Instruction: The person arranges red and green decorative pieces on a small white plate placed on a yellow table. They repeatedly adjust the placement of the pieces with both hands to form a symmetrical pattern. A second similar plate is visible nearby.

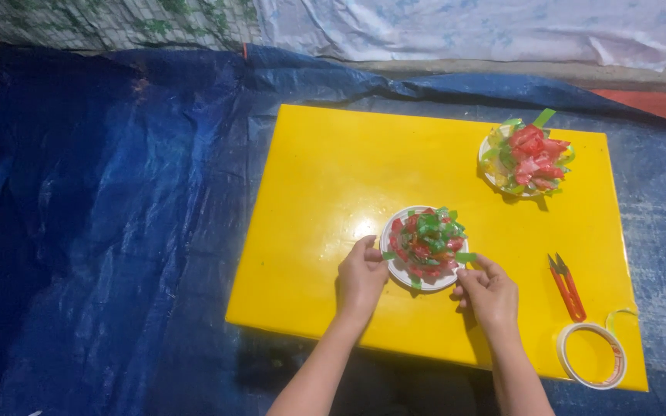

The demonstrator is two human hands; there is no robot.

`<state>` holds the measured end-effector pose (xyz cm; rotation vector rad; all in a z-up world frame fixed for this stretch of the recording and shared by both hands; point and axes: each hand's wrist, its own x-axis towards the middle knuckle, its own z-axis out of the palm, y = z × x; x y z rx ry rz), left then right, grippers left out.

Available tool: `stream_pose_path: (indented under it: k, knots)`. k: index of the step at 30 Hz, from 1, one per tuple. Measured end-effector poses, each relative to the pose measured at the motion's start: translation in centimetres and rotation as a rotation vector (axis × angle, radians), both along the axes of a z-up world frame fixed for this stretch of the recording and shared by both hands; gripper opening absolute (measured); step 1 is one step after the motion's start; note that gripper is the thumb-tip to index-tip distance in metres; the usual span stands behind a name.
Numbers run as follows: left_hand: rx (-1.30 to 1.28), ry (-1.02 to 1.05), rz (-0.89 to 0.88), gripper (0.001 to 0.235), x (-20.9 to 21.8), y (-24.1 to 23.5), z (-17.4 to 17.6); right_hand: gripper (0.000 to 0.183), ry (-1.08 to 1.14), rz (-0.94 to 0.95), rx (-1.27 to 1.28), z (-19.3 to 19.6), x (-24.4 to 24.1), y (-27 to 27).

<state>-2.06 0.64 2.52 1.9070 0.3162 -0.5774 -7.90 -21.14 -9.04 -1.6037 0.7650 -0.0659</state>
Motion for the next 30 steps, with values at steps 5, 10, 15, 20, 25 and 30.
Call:
stream_pose_path:
  k: [5, 10, 15, 20, 25, 30]
  knots:
    - [-0.011, 0.003, 0.005, 0.055, -0.1, -0.6, -0.6, 0.051, -0.019, -0.017, -0.037, 1.2, 0.6, 0.2]
    - [-0.028, 0.023, 0.011, 0.057, -0.6, -1.0, -0.8, 0.050, -0.109, -0.045, 0.018, 0.0, 0.6, 0.0]
    - [-0.027, 0.003, -0.014, 0.061, -1.5, -1.4, -1.4, 0.052, -0.227, -0.022, 0.034, -1.8, 0.5, -1.1]
    - [-0.016, 0.021, -0.040, 0.063, -2.1, -1.9, -1.7, 0.053, -0.221, 0.041, -0.062, -2.8, 1.4, -2.8]
    - [-0.020, 0.009, -0.045, 0.055, -1.1, -1.4, -5.3, 0.054, -0.089, 0.053, -0.243, -0.5, 0.8, -2.4]
    - [0.106, -0.085, -0.047, 0.047, 2.7, -1.7, -5.2, 0.045, 0.224, 0.129, -0.551, -6.8, 0.3, -5.1]
